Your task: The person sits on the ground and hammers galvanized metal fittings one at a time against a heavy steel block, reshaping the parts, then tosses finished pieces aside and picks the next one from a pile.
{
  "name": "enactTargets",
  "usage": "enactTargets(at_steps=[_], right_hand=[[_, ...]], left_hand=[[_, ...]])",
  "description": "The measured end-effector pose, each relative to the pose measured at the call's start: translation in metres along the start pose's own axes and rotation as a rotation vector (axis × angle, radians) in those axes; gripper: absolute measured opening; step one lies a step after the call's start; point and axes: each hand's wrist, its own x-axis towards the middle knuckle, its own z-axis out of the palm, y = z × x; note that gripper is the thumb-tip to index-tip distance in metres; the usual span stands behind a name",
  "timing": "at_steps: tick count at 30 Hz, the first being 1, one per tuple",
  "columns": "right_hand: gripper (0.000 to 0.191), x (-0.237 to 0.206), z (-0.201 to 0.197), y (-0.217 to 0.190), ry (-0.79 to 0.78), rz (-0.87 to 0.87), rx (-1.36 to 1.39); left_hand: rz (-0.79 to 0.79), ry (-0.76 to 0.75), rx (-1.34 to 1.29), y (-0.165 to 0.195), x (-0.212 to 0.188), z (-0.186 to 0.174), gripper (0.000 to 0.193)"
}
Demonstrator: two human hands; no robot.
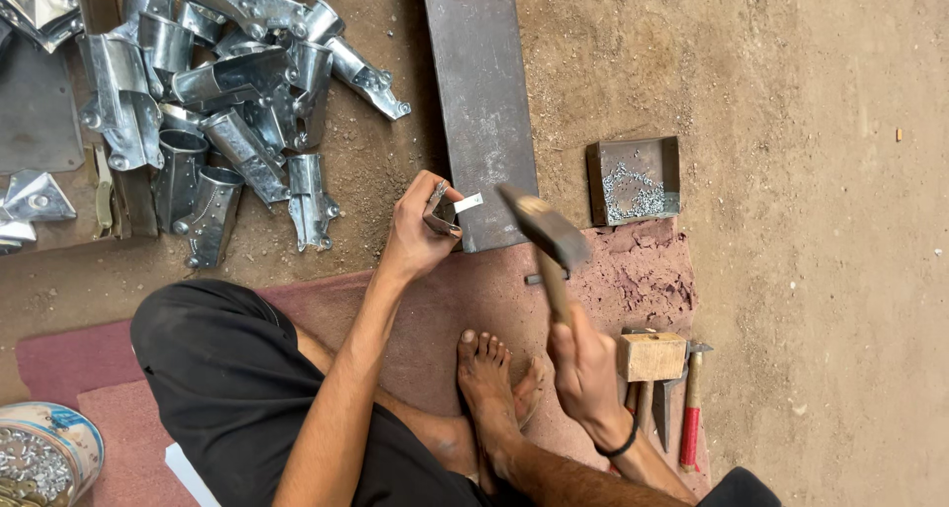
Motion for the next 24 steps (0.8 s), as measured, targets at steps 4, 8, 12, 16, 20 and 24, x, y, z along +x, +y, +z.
enactTargets(at_steps=[4, 8, 12, 16, 20, 24], right_hand=[[0.045, 0.006, -0.001, -0.013, -0.046, 0.065, 0.011], [0.04, 0.009, -0.003, -0.021, -0.192, 0.421, -0.066], [0.044, 0.005, -0.005, -0.017, 0.106, -0.044, 0.028], [0.048, 0.007, -0.002, -0.005, -0.057, 0.123, -0.047], [0.05, 0.006, 0.0, 0.001, -0.074, 0.216, -0.025], [0.049, 0.004, 0.001, 0.002, 0.071, -0.044, 0.085]], left_hand=[[0.025, -0.001, 0.032, 0.0, 0.0, 0.0, 0.048], [-0.07, -0.02, -0.087, 0.0, -0.001, 0.0, 0.062], [-0.006, 0.013, -0.08, -0.002, -0.003, 0.002, 0.066], [-0.095, -0.028, -0.088, -0.003, -0.002, 0.001, 0.065], [0.072, 0.028, -0.037, -0.002, -0.003, -0.001, 0.071], [-0.105, -0.044, -0.131, 0.001, -0.002, -0.004, 0.067]])
